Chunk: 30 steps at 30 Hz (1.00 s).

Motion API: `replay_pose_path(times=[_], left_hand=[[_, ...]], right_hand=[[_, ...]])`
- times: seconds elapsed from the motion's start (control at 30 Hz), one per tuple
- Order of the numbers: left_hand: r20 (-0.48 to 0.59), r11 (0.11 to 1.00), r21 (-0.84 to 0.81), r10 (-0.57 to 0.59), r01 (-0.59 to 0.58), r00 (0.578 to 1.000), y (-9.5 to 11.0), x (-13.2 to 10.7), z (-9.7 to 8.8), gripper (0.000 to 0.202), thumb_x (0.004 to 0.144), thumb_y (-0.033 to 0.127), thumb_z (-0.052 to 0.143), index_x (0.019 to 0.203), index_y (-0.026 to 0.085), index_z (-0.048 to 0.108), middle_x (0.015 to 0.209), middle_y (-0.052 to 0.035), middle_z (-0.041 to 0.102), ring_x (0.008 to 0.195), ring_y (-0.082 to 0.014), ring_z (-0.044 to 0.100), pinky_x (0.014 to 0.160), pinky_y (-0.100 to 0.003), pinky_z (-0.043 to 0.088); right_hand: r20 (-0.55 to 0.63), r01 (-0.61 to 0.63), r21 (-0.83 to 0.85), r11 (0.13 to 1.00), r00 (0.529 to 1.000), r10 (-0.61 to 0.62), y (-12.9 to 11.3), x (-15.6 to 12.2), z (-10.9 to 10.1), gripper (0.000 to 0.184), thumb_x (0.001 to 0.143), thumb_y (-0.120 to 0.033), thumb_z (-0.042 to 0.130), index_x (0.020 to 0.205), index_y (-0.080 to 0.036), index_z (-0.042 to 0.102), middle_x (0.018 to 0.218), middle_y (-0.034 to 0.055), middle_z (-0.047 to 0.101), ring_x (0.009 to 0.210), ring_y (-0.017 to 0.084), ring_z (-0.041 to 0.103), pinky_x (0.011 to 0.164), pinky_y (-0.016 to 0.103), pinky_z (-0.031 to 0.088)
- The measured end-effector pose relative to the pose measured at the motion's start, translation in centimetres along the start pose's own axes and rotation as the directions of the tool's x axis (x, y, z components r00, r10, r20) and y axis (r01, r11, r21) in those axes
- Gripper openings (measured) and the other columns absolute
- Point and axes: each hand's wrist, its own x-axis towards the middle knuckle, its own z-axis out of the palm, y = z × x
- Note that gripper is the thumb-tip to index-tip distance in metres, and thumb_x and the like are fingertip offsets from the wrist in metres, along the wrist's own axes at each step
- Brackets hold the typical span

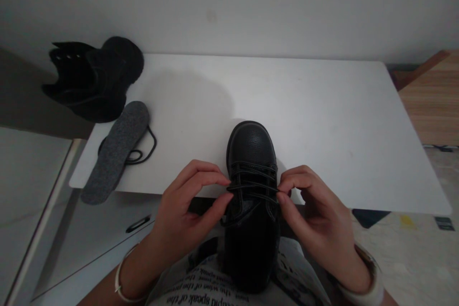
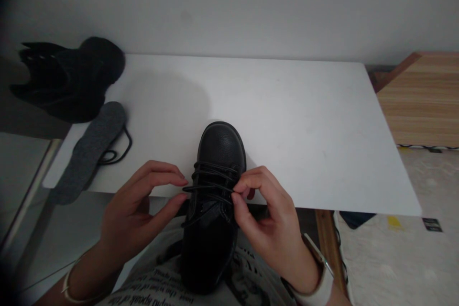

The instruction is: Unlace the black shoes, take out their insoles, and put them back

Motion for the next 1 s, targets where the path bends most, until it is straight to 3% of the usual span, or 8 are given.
replay_pose_path(times=[0.17,0.4,0.63,0.93,1.0], left_hand=[[0.031,1.0,-0.003,-0.008,0.008,0.999,-0.17,0.08,0.18,0.014,0.089,0.009,0.065,0.095,0.021,0.067,0.092,-0.0024,0.066,0.083,-0.0138,0.066,0.074,-0.025,0.056],[-0.058,0.998,-0.043,-0.041,0.038,0.998,-0.39,-0.53,0.09,0.016,0.089,0.006,0.06,0.094,0.021,0.06,0.093,-0.0038,0.063,0.088,-0.0166,0.062,0.076,-0.03,0.053],[0.043,0.999,-0.014,-0.035,0.036,0.998,-0.48,-0.27,0.41,0.016,0.09,0.009,0.063,0.1,0.021,0.062,0.097,-0.0036,0.065,0.089,-0.0157,0.064,0.078,-0.028,0.054],[-0.124,0.99,-0.122,-0.086,0.071,0.989,-0.67,-0.89,-0.05,0.019,0.088,0.005,0.058,0.096,0.021,0.06,0.097,-0.0045,0.061,0.092,-0.019,0.06,0.079,-0.034,0.052],[-0.113,0.991,-0.118,-0.082,0.069,0.99,-0.67,-0.79,-0.06,0.018,0.089,0.007,0.059,0.099,0.021,0.061,0.097,-0.0047,0.061,0.093,-0.019,0.06,0.079,-0.034,0.052]], right_hand=[[0.05,0.017,-0.04,0.999,0.999,-0.015,0.01,0.1,-0.18,0.012,0.093,-0.009,0.061,0.098,-0.02,0.059,0.092,0.0034,0.057,0.082,0.015,0.055,0.069,0.029,0.048],[-0.012,-0.013,-0.023,1.0,1.0,0.013,0.1,-0.23,-0.17,0.014,0.093,-0.007,0.057,0.098,-0.02,0.057,0.093,0.0029,0.054,0.085,0.015,0.053,0.07,0.029,0.045],[0.033,-0.038,0.0,0.999,0.999,0.038,0.22,-0.43,0.03,0.013,0.095,-0.008,0.057,0.099,-0.02,0.056,0.1,0.0046,0.053,0.093,0.016,0.053,0.076,0.031,0.044],[-0.104,-0.015,0.071,0.997,0.994,0.022,0.03,-0.54,-0.2,0.016,0.093,-0.006,0.056,0.099,-0.021,0.056,0.098,0.0047,0.05,0.093,0.019,0.05,0.076,0.034,0.041],[-0.121,-0.017,0.084,0.996,0.992,0.027,0.11,-0.46,-0.2,0.016,0.094,-0.007,0.057,0.102,-0.021,0.056,0.099,0.0047,0.05,0.094,0.018,0.05,0.077,0.033,0.041]])
